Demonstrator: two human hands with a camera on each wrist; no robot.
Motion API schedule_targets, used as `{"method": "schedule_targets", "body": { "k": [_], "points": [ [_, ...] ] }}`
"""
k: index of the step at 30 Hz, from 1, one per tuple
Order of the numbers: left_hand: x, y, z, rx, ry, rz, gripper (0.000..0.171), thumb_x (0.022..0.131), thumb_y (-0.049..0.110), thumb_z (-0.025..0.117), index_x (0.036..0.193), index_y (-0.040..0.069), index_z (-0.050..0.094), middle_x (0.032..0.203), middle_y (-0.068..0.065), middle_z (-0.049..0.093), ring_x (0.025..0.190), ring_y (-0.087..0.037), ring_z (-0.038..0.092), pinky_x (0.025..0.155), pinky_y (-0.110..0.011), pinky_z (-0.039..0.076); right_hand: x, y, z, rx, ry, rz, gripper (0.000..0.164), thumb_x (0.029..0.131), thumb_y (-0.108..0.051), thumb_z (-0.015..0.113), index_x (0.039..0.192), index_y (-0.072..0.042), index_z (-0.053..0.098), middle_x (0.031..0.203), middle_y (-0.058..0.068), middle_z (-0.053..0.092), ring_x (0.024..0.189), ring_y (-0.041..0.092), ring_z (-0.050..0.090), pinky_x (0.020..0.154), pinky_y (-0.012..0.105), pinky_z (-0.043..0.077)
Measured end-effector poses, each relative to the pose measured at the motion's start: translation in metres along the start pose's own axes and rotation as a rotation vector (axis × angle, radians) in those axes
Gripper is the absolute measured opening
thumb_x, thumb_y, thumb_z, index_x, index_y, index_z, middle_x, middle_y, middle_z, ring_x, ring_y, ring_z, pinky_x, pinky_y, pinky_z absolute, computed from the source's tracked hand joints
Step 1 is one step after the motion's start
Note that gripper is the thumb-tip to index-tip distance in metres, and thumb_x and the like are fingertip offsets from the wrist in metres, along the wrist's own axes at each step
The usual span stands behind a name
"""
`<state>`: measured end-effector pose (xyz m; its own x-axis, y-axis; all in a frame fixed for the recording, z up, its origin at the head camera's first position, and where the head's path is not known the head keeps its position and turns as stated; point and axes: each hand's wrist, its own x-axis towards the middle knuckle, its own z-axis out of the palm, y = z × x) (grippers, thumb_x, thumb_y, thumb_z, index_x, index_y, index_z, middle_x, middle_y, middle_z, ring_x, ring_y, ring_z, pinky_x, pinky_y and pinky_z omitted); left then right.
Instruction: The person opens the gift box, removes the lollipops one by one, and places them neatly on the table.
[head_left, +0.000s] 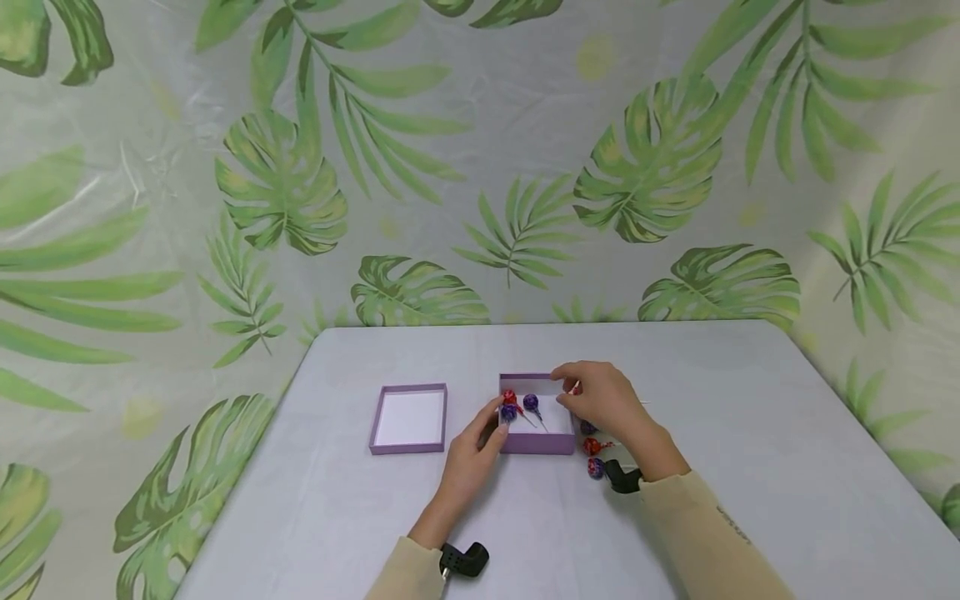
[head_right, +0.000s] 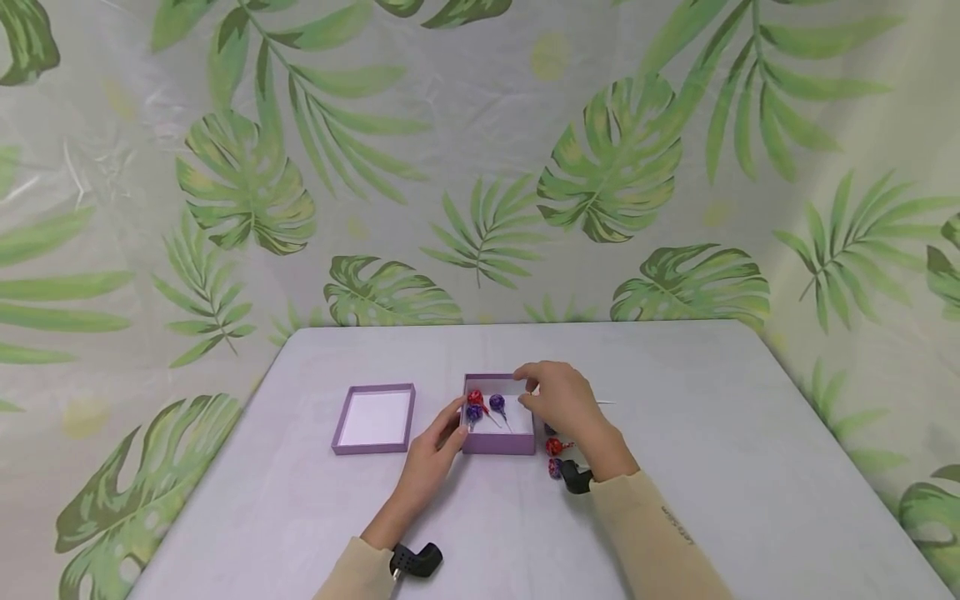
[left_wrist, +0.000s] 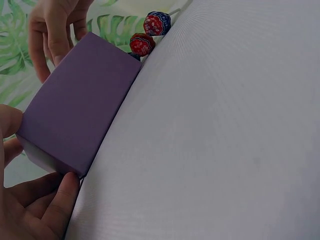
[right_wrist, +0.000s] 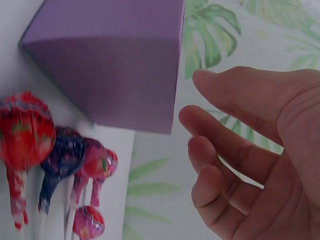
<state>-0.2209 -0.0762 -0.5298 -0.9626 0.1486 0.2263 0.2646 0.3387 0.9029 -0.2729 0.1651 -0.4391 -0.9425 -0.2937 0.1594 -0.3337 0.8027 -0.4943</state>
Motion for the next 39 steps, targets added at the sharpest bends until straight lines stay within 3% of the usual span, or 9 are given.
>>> {"method": "schedule_targets", "body": {
  "k": [19, 28, 39],
  "points": [
    [-0.001, -0.002, 0.000, -0.020, 0.010, 0.029, 0.051, 0.105, 0.039, 0.055, 0.153, 0.026, 0.046, 0.146, -0.010, 0.054, 0.134, -0.019, 0.051, 0.108, -0.033, 0.043, 0.012, -0.015, 0.023, -0.013, -0.034, -0.039, 0.034, 0.083, -0.015, 0.081, 0.116, -0.017, 0.075, 0.089, -0.003, 0.069, 0.071, 0.014, 0.057, 0.060, 0.032, 0.048],
    [0.000, -0.006, 0.003, -0.027, 0.016, 0.062, 0.048, 0.105, 0.033, 0.055, 0.152, 0.023, 0.047, 0.144, -0.012, 0.056, 0.132, -0.024, 0.053, 0.107, -0.035, 0.045, 0.019, -0.019, 0.036, -0.087, -0.052, -0.015, 0.035, 0.083, -0.016, 0.082, 0.117, -0.019, 0.075, 0.086, -0.004, 0.069, 0.072, 0.013, 0.057, 0.060, 0.032, 0.049],
    [0.000, -0.005, 0.002, -0.020, 0.012, 0.045, 0.049, 0.105, 0.034, 0.056, 0.152, 0.024, 0.048, 0.145, -0.008, 0.055, 0.133, -0.018, 0.052, 0.108, -0.032, 0.044, 0.023, -0.016, 0.049, -0.187, -0.032, -0.040, 0.035, 0.080, -0.014, 0.082, 0.115, -0.020, 0.076, 0.074, -0.010, 0.060, 0.071, 0.013, 0.053, 0.056, 0.031, 0.045]
  ]
}}
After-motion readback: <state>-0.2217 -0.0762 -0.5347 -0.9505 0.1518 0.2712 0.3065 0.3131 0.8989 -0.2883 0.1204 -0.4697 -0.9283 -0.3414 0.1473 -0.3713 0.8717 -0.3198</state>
